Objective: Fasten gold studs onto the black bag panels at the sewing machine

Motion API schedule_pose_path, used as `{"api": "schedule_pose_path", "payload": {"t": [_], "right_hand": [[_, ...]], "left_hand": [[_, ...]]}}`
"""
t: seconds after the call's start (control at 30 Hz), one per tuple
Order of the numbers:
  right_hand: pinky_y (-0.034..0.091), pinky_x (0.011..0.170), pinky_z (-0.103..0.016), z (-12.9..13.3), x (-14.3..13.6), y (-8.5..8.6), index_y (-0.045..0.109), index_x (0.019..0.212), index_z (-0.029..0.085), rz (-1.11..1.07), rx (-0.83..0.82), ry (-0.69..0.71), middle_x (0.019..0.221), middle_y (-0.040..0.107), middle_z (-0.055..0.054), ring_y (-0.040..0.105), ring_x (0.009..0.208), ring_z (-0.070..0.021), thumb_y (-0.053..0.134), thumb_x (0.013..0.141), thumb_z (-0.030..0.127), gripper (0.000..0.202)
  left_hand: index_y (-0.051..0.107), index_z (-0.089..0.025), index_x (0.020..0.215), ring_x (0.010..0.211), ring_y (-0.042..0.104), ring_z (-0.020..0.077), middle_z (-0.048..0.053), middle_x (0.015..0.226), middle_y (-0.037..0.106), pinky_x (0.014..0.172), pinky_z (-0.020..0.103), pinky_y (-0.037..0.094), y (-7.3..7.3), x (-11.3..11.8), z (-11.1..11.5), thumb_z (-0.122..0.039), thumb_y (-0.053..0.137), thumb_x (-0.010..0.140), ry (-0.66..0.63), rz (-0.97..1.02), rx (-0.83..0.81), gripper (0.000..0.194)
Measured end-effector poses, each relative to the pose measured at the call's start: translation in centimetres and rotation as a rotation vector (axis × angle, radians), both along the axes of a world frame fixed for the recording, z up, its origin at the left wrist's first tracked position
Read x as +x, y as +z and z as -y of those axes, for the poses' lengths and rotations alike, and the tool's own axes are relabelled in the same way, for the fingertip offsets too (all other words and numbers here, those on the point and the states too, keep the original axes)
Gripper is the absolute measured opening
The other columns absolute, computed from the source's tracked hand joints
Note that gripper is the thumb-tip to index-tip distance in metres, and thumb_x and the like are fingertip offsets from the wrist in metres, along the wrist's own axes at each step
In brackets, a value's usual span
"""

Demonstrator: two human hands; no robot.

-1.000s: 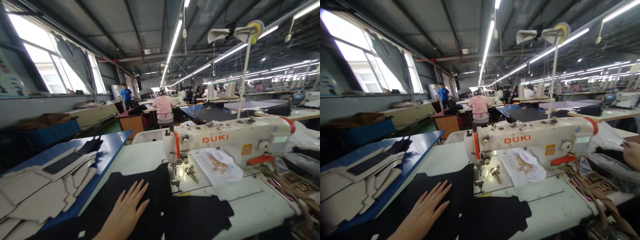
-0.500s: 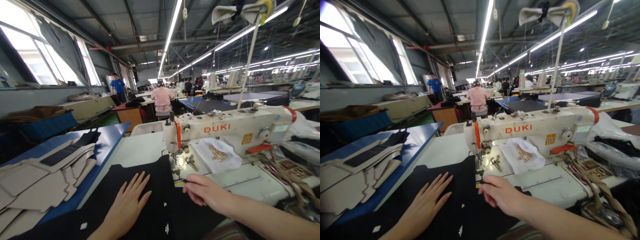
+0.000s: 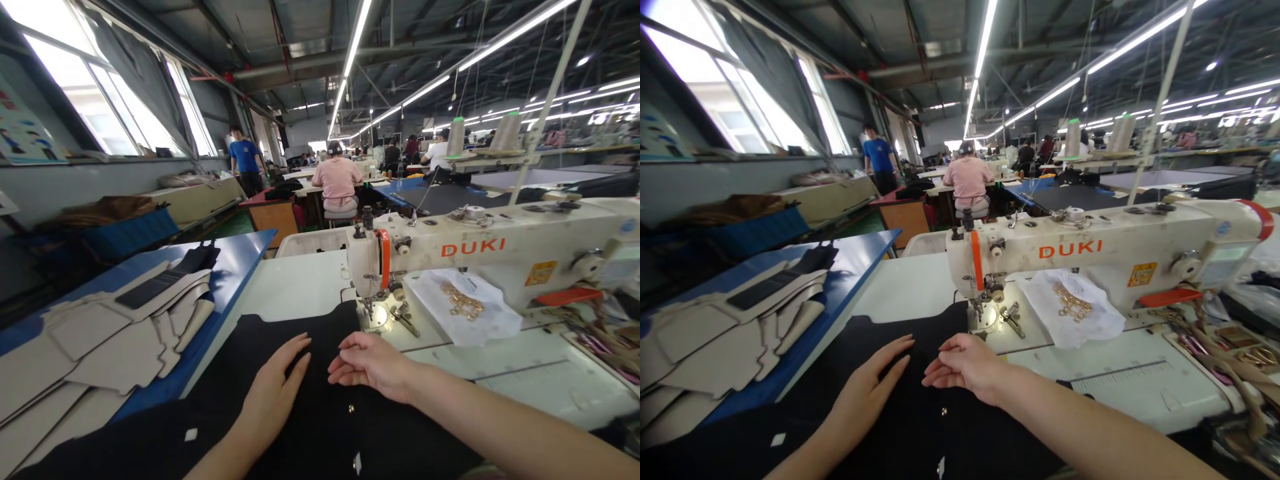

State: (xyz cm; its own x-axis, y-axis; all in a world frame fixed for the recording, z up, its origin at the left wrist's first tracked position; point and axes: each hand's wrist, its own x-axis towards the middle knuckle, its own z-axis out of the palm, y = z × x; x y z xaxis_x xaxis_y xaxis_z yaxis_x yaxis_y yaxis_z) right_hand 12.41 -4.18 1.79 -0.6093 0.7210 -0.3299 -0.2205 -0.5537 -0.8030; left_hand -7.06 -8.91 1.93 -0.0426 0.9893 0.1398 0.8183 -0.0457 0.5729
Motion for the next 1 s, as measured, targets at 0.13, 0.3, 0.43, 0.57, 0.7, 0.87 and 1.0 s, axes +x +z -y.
{"api": "schedule_pose_path", "payload": {"t": [0.13, 0.3, 0.43, 0.57, 0.7, 0.87, 1.0], "right_hand": [[0.048, 0.053, -0.02, 0.3, -0.6, 0.4, 0.05, 0.081, 0.014, 0.061, -0.008, -0.091, 0.062, 0.067, -0.003, 0.066, 0.054, -0.0135, 0.069, 0.076, 0.023, 0.021], [0.043, 0.043, -0.015, 0.1, -1.0, 1.3, 0.049, 0.077, 0.014, 0.115, -0.104, -0.205, 0.052, 0.063, 0.0, 0.06, 0.042, -0.0095, 0.058, 0.079, 0.01, 0.01], [0.039, 0.036, -0.014, -1.0, -1.6, 1.1, 0.048, 0.077, 0.015, 0.096, -0.173, -0.268, 0.045, 0.058, 0.003, 0.054, 0.035, -0.009, 0.051, 0.078, 0.004, 0.012], [0.042, 0.041, -0.016, -0.9, -1.7, 0.8, 0.045, 0.085, 0.015, 0.054, -0.208, -0.334, 0.048, 0.059, 0.002, 0.056, 0.038, -0.0098, 0.05, 0.081, 0.004, 0.013], [0.044, 0.047, -0.017, -0.1, 1.5, 1.1, 0.048, 0.091, 0.014, 0.124, -0.033, -0.328, 0.058, 0.059, 0.004, 0.059, 0.045, -0.0084, 0.051, 0.078, 0.003, 0.017], [0.05, 0.073, -0.026, -2.1, 11.8, 3.1, 0.064, 0.089, 0.016, 0.692, 0.907, -0.318, 0.084, 0.067, -0.002, 0.064, 0.081, -0.0148, 0.054, 0.085, 0.016, 0.011], [0.051, 0.079, -0.035, -4.9, 18.3, 4.3, 0.059, 0.107, 0.016, 1.356, 1.23, -0.195, 0.108, 0.061, -0.006, 0.06, 0.091, -0.0179, 0.051, 0.092, 0.029, 0.021]], "left_hand": [[0.068, -0.019, 0.093, 0.085, 0.064, 0.0222, 0.005, 0.087, 0.071, 0.084, 0.034, 0.05, 1.7, 2.0, -1.8, -0.045, 0.049, 0.08, -0.048, 0.393, -0.103, 0.035], [0.067, -0.016, 0.081, 0.055, 0.058, 0.0158, 0.003, 0.062, 0.065, 0.055, 0.026, 0.047, 2.4, 2.6, -4.4, -0.056, 0.059, 0.07, -0.174, 0.786, -0.404, 0.043], [0.066, -0.016, 0.081, 0.049, 0.056, 0.0139, 0.002, 0.06, 0.065, 0.048, 0.023, 0.043, 1.9, 2.4, -6.7, -0.061, 0.063, 0.067, -0.245, 0.748, -0.557, 0.047], [0.063, -0.017, 0.077, 0.048, 0.055, 0.0128, 0.0, 0.056, 0.065, 0.047, 0.022, 0.042, 0.6, 2.7, -8.1, -0.058, 0.073, 0.057, -0.228, 0.678, -0.514, 0.047], [0.061, -0.018, 0.084, 0.054, 0.059, 0.0155, 0.004, 0.066, 0.07, 0.052, 0.024, 0.046, -0.3, 2.7, -8.3, -0.067, 0.07, 0.053, -0.074, 0.73, -0.413, 0.058], [0.059, -0.019, 0.086, 0.067, 0.065, 0.0213, 0.006, 0.062, 0.07, 0.052, 0.023, 0.048, -0.2, 2.8, -8.3, -0.075, 0.066, 0.048, -0.014, 0.728, -0.392, 0.069], [0.059, -0.02, 0.083, 0.068, 0.066, 0.0208, 0.005, 0.066, 0.071, 0.053, 0.022, 0.05, -0.4, 2.8, -8.4, -0.073, 0.067, 0.052, -0.033, 0.702, -0.369, 0.062]]}}
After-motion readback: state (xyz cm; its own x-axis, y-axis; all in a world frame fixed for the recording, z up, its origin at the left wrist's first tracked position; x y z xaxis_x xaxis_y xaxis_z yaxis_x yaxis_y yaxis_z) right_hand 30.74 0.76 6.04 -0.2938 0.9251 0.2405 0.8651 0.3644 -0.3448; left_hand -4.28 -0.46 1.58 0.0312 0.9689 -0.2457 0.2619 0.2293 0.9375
